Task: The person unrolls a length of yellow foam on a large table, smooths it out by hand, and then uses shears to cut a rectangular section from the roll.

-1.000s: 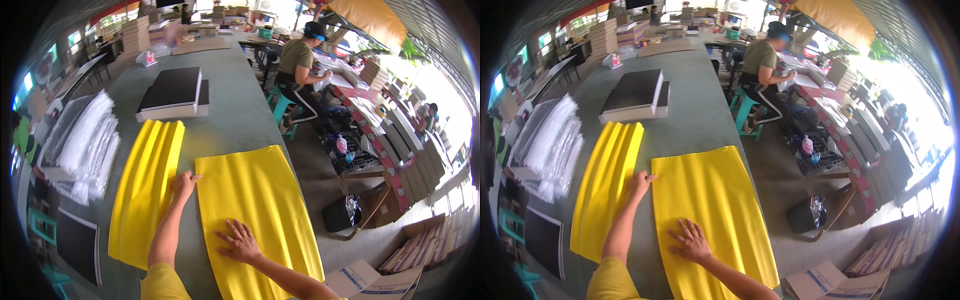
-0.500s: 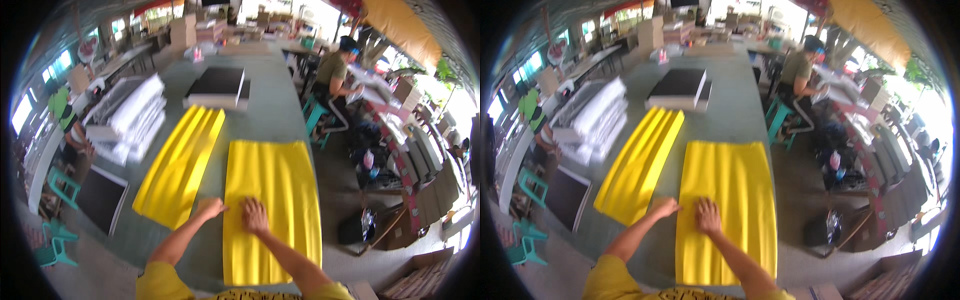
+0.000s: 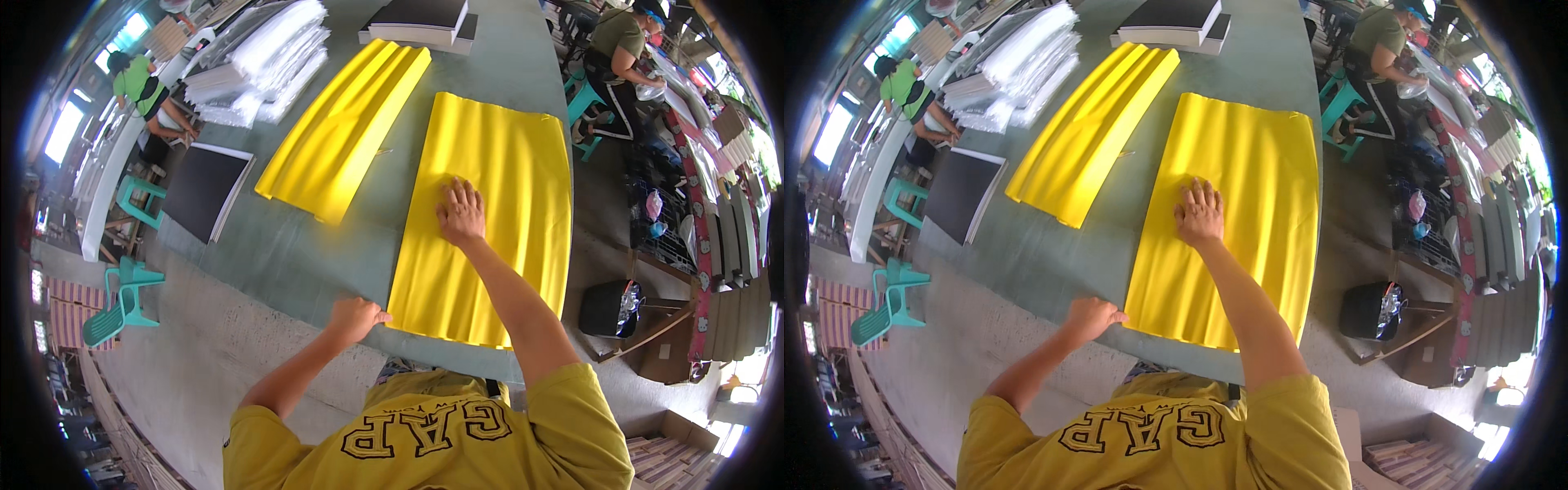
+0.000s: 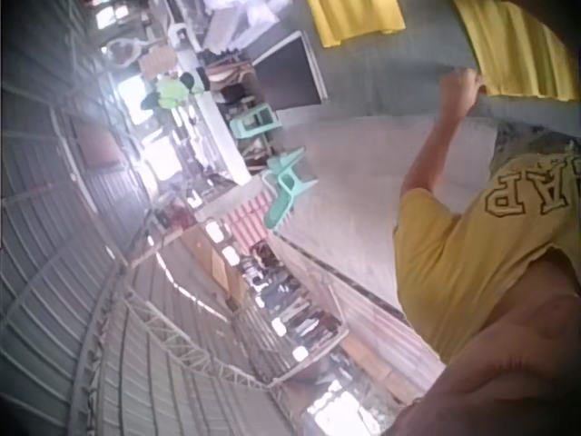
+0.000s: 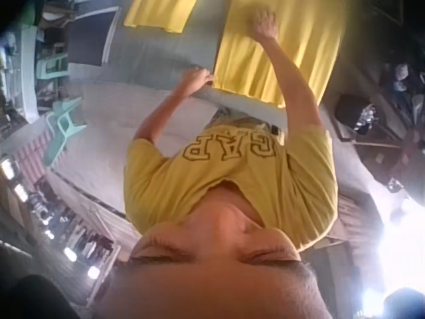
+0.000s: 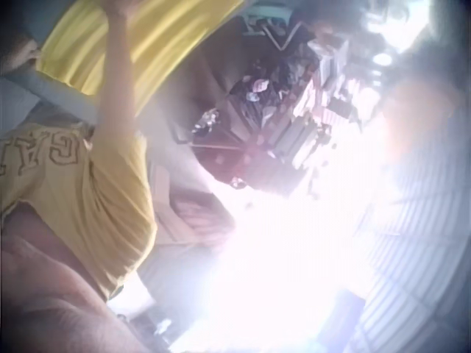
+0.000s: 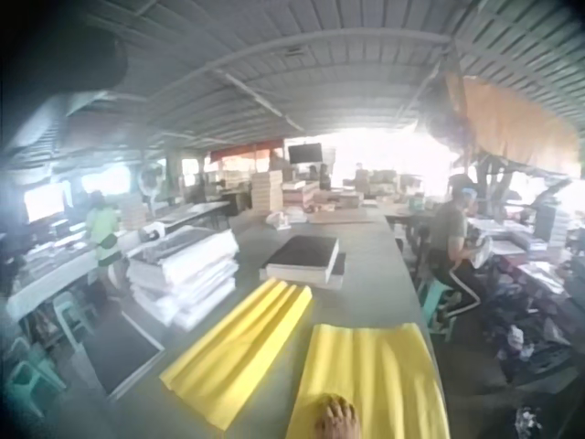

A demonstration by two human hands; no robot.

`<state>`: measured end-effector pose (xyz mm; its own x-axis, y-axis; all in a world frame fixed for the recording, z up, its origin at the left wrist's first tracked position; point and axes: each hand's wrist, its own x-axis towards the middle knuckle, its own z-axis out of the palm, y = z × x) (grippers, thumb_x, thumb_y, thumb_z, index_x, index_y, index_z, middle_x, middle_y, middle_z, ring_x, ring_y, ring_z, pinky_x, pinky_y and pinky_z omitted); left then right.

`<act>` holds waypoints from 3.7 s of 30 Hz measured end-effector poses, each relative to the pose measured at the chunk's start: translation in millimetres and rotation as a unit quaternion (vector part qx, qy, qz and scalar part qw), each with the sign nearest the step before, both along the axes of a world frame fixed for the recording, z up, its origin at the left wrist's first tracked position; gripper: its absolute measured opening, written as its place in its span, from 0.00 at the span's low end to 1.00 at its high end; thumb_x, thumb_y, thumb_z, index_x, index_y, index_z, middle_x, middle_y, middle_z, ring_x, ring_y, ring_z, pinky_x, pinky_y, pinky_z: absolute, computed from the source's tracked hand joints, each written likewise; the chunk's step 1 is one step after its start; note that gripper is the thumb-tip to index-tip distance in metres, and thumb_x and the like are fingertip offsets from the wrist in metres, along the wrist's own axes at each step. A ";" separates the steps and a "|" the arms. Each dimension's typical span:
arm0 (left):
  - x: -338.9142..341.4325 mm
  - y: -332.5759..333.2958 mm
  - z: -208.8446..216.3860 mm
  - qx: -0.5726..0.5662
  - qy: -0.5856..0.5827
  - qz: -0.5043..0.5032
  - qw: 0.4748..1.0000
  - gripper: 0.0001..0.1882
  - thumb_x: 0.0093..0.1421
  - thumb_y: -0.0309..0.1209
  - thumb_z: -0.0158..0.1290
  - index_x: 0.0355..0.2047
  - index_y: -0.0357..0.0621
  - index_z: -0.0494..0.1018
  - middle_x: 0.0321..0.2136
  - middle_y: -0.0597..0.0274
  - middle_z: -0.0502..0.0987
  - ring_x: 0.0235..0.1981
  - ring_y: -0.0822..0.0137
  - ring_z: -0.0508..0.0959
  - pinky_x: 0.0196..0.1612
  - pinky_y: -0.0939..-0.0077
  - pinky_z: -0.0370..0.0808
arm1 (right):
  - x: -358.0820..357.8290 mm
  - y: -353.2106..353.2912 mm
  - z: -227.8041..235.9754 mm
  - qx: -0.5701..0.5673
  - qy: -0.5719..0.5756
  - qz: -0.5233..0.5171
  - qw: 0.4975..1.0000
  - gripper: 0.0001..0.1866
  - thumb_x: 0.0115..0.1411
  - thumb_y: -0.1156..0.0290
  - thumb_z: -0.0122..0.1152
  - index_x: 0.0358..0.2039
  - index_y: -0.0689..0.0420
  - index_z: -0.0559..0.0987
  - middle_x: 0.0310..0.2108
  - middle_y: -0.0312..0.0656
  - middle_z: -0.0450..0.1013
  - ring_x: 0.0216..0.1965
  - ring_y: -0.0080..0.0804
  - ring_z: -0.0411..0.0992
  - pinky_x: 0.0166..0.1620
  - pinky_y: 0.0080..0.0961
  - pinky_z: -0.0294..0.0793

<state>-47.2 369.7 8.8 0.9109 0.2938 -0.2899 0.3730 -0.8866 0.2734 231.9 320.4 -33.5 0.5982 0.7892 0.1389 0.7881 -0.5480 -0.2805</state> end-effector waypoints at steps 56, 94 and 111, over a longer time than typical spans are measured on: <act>156.0 -180.1 -11.8 -0.215 -0.289 -0.385 0.850 0.16 0.41 0.23 0.54 0.34 0.37 0.72 0.29 0.59 0.70 0.34 0.60 0.69 0.39 0.69 0.69 | -101.4 -321.4 25.2 0.435 0.669 -0.279 0.534 0.15 0.54 0.79 0.51 0.43 0.69 0.68 0.39 0.44 0.69 0.39 0.29 0.71 0.43 0.24 0.74; 182.2 25.0 -39.1 0.143 -0.151 0.069 0.976 0.40 0.55 0.60 0.33 0.60 0.46 0.45 0.60 0.41 0.41 0.62 0.49 0.40 0.61 0.55 0.36 | -101.7 -310.2 32.5 0.379 0.580 -0.383 0.611 0.11 0.55 0.73 0.52 0.35 0.69 0.72 0.27 0.43 0.73 0.24 0.27 0.74 0.27 0.20 0.78; 176.3 38.8 -43.3 0.174 -0.139 -0.020 0.975 0.41 0.54 0.60 0.36 0.61 0.49 0.43 0.61 0.49 0.43 0.63 0.56 0.41 0.62 0.55 0.37 | -82.2 -328.0 29.0 0.272 0.496 -0.409 0.716 0.11 0.52 0.73 0.59 0.31 0.69 0.74 0.22 0.42 0.71 0.20 0.26 0.72 0.23 0.18 0.74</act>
